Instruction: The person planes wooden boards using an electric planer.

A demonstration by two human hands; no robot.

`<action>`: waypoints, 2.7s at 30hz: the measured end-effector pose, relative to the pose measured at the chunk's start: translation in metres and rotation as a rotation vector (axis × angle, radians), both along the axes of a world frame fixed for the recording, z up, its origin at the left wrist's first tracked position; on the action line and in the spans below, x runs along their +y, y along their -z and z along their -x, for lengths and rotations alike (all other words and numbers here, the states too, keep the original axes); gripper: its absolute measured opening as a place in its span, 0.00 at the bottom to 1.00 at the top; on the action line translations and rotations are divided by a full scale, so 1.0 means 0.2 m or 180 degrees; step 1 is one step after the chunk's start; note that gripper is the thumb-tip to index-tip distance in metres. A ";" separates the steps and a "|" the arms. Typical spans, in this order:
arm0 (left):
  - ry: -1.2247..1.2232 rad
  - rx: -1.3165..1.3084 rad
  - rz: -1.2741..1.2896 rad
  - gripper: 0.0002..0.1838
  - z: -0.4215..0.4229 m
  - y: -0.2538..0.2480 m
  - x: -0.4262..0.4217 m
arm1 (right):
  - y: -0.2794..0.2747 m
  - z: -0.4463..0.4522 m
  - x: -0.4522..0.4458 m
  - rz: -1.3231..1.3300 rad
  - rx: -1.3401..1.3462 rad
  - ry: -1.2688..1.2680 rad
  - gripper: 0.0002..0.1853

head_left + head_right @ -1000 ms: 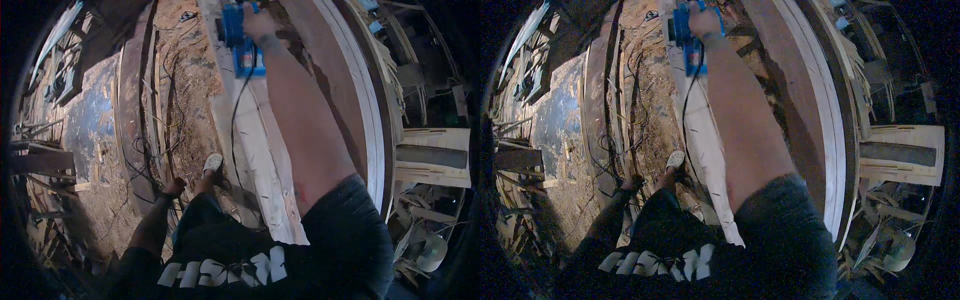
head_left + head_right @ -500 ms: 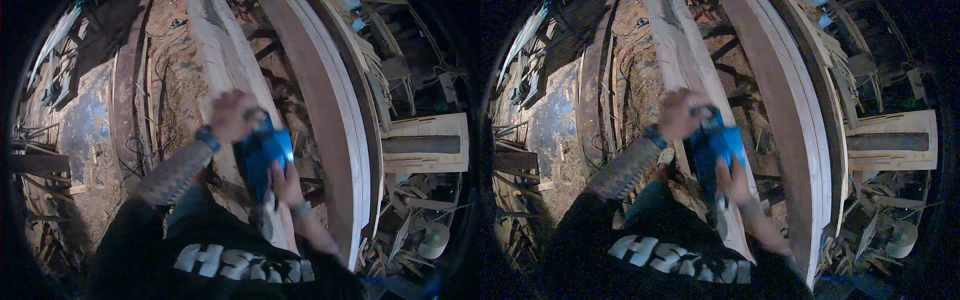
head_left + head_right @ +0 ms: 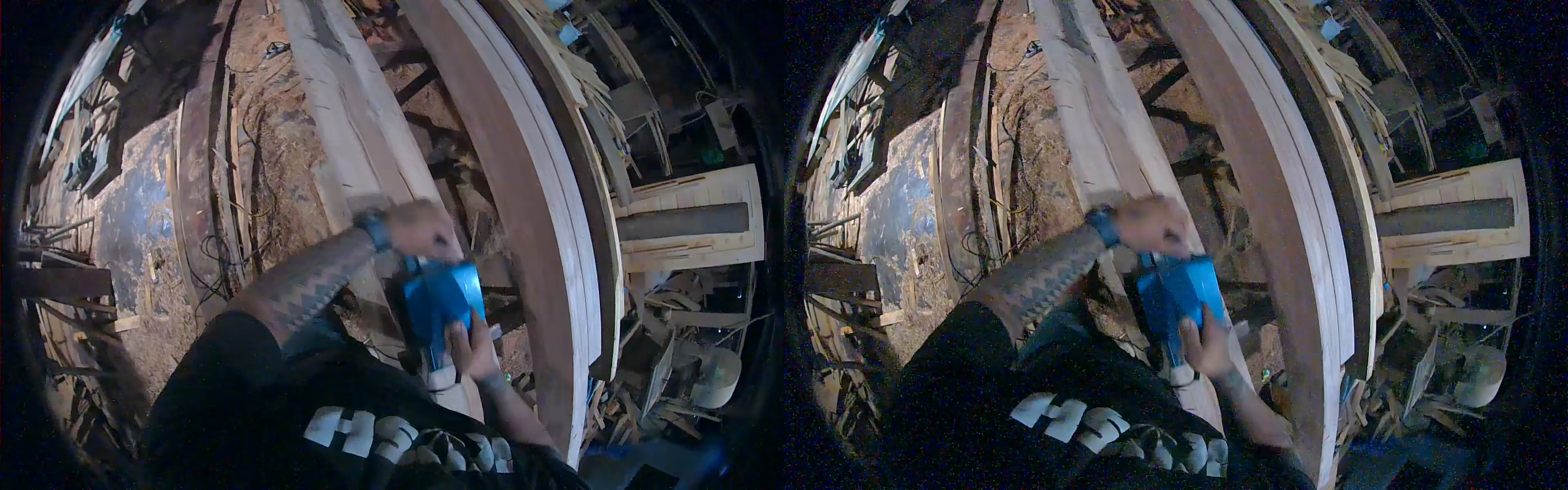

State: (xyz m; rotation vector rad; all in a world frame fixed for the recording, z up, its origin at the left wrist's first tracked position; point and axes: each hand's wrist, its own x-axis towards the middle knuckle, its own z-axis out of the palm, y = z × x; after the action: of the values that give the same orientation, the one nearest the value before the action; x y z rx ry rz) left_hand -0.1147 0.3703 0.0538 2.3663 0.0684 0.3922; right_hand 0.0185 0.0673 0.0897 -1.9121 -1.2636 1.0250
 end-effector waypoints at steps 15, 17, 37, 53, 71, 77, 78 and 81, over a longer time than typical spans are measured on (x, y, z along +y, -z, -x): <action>-0.2189 0.4376 0.1912 0.30 2.17 1.88 -0.77 | 0.10 0.30 1.74 -0.0823 0.0075 -0.0133 0.24; -0.1657 0.3837 0.2101 0.26 2.20 2.03 -1.01 | 0.08 0.34 1.90 -0.0935 -0.0014 -0.0135 0.26; -0.1199 0.2861 0.0840 0.11 1.82 1.62 -0.56 | 0.11 0.47 3.06 -0.0806 -0.0434 -0.0587 0.32; -0.3964 -0.1445 0.5117 0.24 0.55 0.80 0.35 | -0.03 -0.24 -0.34 -0.0059 0.0482 0.0207 0.22; -0.4307 -0.0269 0.5194 0.36 0.74 1.01 0.08 | -0.02 0.05 1.21 -0.0354 0.0373 0.0064 0.19; -0.2656 0.2152 0.1186 0.30 1.75 1.96 -0.52 | 0.01 0.19 1.82 -0.0542 0.0331 -0.0087 0.27; -0.2808 0.2151 0.1513 0.28 1.87 1.99 -0.60 | 0.02 0.20 1.91 -0.0521 0.0310 -0.0102 0.27; -0.3462 0.1786 0.2547 0.24 2.19 2.09 -0.79 | 0.04 0.26 2.14 -0.0466 0.0319 -0.0134 0.29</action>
State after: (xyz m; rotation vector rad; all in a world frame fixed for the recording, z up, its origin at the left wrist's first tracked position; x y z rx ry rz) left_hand -0.5532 0.2128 -0.3648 1.3827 1.4959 0.1156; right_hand -0.0326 0.4950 0.0817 -1.7098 -1.2899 1.0076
